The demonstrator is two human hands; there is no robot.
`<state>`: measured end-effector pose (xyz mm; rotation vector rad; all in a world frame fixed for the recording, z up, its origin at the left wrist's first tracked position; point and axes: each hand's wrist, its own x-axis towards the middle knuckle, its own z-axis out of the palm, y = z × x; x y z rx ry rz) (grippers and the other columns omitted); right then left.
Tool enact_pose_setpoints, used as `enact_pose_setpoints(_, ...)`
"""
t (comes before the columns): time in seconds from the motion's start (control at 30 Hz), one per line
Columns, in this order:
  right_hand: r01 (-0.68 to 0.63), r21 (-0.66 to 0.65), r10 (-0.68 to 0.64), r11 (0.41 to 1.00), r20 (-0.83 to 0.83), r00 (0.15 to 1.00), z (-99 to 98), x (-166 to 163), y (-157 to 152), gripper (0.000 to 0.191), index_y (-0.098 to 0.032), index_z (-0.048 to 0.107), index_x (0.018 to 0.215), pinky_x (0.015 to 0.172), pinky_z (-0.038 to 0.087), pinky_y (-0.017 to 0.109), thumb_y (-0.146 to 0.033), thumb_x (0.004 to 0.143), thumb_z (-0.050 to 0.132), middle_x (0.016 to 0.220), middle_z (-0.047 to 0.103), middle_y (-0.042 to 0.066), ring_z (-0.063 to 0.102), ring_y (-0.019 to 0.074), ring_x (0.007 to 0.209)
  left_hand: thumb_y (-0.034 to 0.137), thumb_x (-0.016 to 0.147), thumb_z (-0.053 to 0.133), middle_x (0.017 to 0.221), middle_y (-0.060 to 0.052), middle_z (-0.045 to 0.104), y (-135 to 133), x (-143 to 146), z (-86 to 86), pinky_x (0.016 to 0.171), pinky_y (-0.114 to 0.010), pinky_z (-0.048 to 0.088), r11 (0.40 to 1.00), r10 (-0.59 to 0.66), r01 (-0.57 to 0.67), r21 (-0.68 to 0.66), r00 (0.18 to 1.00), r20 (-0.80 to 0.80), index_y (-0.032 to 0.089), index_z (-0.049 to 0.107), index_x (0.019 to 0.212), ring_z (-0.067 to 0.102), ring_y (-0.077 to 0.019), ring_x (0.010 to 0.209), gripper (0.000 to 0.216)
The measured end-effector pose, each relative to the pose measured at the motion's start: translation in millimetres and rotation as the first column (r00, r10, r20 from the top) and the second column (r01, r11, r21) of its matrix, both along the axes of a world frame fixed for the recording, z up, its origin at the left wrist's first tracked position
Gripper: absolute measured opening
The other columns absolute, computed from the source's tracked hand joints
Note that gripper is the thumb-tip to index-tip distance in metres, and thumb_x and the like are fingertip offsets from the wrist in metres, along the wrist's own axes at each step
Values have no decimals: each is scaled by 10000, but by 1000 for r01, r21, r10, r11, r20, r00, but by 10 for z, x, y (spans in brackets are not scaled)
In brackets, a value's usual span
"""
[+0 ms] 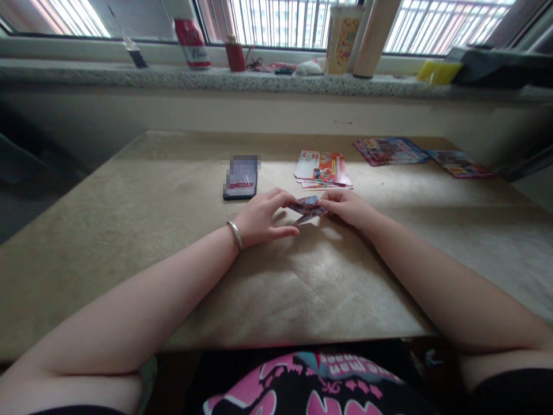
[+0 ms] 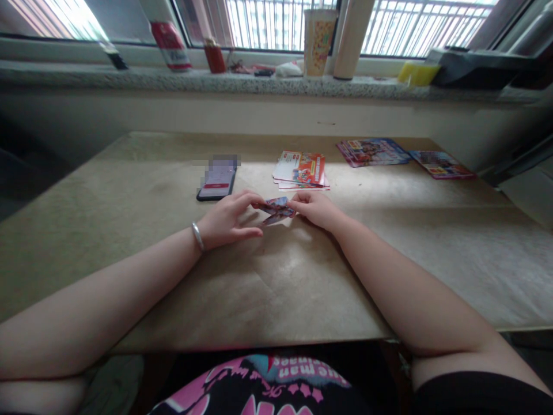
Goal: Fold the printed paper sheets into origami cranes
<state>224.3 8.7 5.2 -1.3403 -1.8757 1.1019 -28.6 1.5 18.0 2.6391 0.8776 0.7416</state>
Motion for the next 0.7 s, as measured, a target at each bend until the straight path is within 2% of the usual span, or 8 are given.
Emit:
enact_pose_setpoints(0.07,14,1,-14,1000,14,1000,9,-6,-2,339,-189,546,694,523,286,256,-506,805,587,585,513,-32,411,102,533,371,829,653,1089,-87,626,19,16,-40,886,-336,479,999,23,-23,40,1000,-3,174,585,1090,593,-195,978,333)
enact_pose_setpoints(0.2,38,29,-39,999,46,998,10,-44,-10,325,-186,572,730,538,326,258,-499,812,575,619,553,-21,436,109,547,236,882,554,967,-62,644,56,46,-112,795,-286,476,995,67,-68,66,998,20,169,626,953,590,-154,860,122)
enact_pose_setpoints(0.33,120,173,-125,978,19,992,-6,-98,-28,287,-185,619,827,601,401,279,-462,843,544,730,609,2,496,127,613,214,861,578,852,-32,632,76,58,-118,712,-258,453,993,120,-120,5,992,34,167,643,864,576,-136,767,80)
enact_pose_setpoints(0.43,95,337,-113,937,36,993,1,-128,-62,223,-193,644,861,655,444,295,-395,856,551,876,638,41,546,147,706,215,859,582,824,-25,625,92,59,-117,701,-258,448,987,156,-154,-37,987,30,168,651,853,573,-134,748,84)
enact_pose_setpoints(0.57,-101,532,-16,841,210,977,1,-148,-104,108,-207,669,850,739,470,321,-300,829,619,894,630,59,567,188,839,189,837,594,886,-48,632,130,55,-156,790,-289,465,988,152,-154,18,986,65,157,653,829,580,-155,831,68)
enact_pose_setpoints(0.63,-120,606,-51,786,258,965,-11,-157,-109,84,-205,673,841,805,466,349,-279,814,643,907,641,67,567,209,893,186,833,592,888,-54,633,143,56,-176,793,-294,466,987,155,-158,39,986,61,153,658,838,578,-161,834,75)
enact_pose_setpoints(0.7,-100,647,-101,756,266,959,-25,-169,-104,91,-201,678,867,838,457,361,-262,806,650,924,651,71,565,220,921,182,832,586,879,-55,631,145,63,-183,777,-292,464,985,163,-165,54,986,39,150,666,864,573,-163,819,92)
